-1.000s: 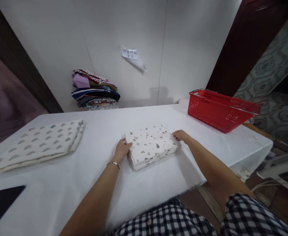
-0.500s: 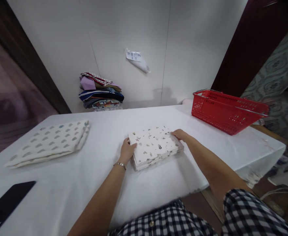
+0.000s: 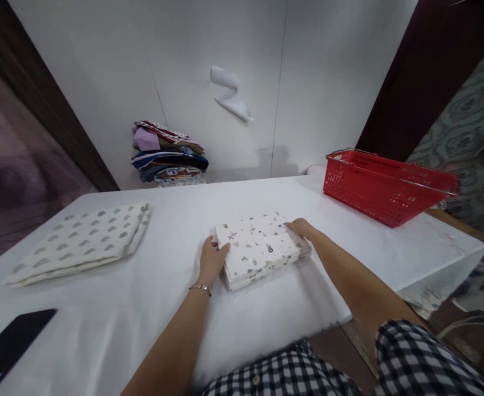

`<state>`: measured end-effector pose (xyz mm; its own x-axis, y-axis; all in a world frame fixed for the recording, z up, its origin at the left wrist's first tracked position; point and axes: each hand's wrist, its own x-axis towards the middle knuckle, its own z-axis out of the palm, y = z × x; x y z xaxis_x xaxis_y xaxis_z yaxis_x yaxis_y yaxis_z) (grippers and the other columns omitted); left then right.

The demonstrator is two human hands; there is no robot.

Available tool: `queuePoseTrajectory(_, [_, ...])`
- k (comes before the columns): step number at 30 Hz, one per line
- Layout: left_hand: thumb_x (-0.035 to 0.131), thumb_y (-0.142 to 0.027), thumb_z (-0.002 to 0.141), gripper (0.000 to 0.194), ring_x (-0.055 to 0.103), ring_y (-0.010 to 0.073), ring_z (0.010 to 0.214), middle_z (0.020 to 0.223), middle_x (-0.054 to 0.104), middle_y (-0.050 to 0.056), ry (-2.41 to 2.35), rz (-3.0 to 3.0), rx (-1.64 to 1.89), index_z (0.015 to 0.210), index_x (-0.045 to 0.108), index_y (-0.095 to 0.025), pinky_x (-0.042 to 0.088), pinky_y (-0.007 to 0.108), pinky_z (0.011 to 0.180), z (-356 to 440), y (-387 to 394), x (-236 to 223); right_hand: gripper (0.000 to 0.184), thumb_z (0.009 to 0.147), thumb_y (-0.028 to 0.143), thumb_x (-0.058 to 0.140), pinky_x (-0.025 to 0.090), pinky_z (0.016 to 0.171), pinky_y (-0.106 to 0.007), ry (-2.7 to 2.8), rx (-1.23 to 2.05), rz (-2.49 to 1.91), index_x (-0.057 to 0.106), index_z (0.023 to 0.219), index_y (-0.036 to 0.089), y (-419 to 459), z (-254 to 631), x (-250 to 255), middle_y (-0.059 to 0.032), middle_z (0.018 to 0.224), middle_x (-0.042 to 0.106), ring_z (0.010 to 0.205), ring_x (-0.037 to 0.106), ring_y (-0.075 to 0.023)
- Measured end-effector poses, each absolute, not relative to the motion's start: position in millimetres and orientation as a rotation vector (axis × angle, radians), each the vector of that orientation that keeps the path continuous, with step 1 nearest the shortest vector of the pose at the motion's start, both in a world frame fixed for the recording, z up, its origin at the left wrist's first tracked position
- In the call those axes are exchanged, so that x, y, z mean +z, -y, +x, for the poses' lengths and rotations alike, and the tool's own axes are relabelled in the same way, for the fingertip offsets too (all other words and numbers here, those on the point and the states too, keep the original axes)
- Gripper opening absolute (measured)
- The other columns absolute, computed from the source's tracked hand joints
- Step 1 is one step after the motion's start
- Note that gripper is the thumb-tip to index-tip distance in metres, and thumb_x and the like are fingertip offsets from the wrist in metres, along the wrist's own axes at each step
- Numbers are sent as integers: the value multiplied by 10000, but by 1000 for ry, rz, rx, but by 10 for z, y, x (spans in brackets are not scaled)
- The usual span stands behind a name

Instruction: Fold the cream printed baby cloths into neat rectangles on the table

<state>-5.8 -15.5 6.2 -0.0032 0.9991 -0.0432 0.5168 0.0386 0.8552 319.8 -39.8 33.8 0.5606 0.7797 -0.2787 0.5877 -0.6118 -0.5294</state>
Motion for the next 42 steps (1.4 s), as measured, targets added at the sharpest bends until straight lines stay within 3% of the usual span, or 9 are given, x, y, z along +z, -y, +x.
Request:
queuePoseTrajectory(5, [603,-419,744,719,591,244,914,1046,604,146,-1699,1718,762,1327,351,-83,455,344,805,-90,198,138,549,748,506,635,454,659,-293,1037,753,-2459,645,1057,52,360,3182,365,-187,1015,649,871,622,-282])
queuePoseTrajectory(8, [591,-424,754,705,595,237,867,979,617,128,-1693,1722,725,1322,349,-83,453,340,781,-92,208,156,528,765,499,612,460,643,-291,1005,793,-2437,638,1086,80,363,3177,377,-168,1064,639,861,623,-262])
queuePoseTrajectory(16, [598,-393,756,649,605,203,826,1004,619,115,-1594,1590,802,1298,363,-124,462,303,727,-82,175,40,496,788,506,573,473,664,-278,1066,861,-2299,646,1095,123,416,3181,316,-141,1037,664,855,639,-233])
queuePoseTrajectory(20, [589,-381,768,636,602,201,843,1023,618,116,-1565,1574,843,1307,356,-137,460,301,735,-79,172,-7,416,811,446,554,463,786,-290,1176,763,-2240,665,1054,127,445,3185,261,-135,1103,646,976,608,-249])
queuePoseTrajectory(25, [580,-345,782,653,600,218,907,1063,624,117,-1545,1612,804,1348,320,-147,443,321,800,-35,220,13,480,842,438,498,436,891,-312,1252,575,-2230,575,1205,133,479,3256,190,-125,1199,599,1067,572,-238])
queuePoseTrajectory(28, [584,-335,779,649,591,233,954,1064,631,110,-1560,1652,788,1351,331,-163,426,331,838,-7,263,31,439,838,397,509,401,948,-341,1313,522,-2271,610,1147,102,496,3297,132,-148,1196,597,1109,548,-263])
queuePoseTrajectory(35, [600,-357,759,653,599,230,909,998,651,91,-1576,1652,760,1338,368,-163,430,317,798,-32,275,45,498,862,403,457,354,986,-431,1455,362,-2368,555,1211,61,575,3259,190,-202,1239,548,1163,489,-322])
queuePoseTrajectory(39, [609,-336,752,596,604,211,904,980,657,80,-1542,1625,791,1291,431,-155,435,297,786,-40,256,39,492,896,385,402,285,1060,-418,1750,-22,-2040,481,1295,109,714,2755,257,-157,1338,468,1261,389,-277])
queuePoseTrajectory(42, [616,-328,754,504,610,190,891,1000,655,84,-1502,1562,813,1213,506,-151,444,273,770,-28,250,20,513,897,465,397,277,1085,-412,2072,168,-1703,477,1314,177,887,2172,200,-111,1391,423,1306,342,-247])
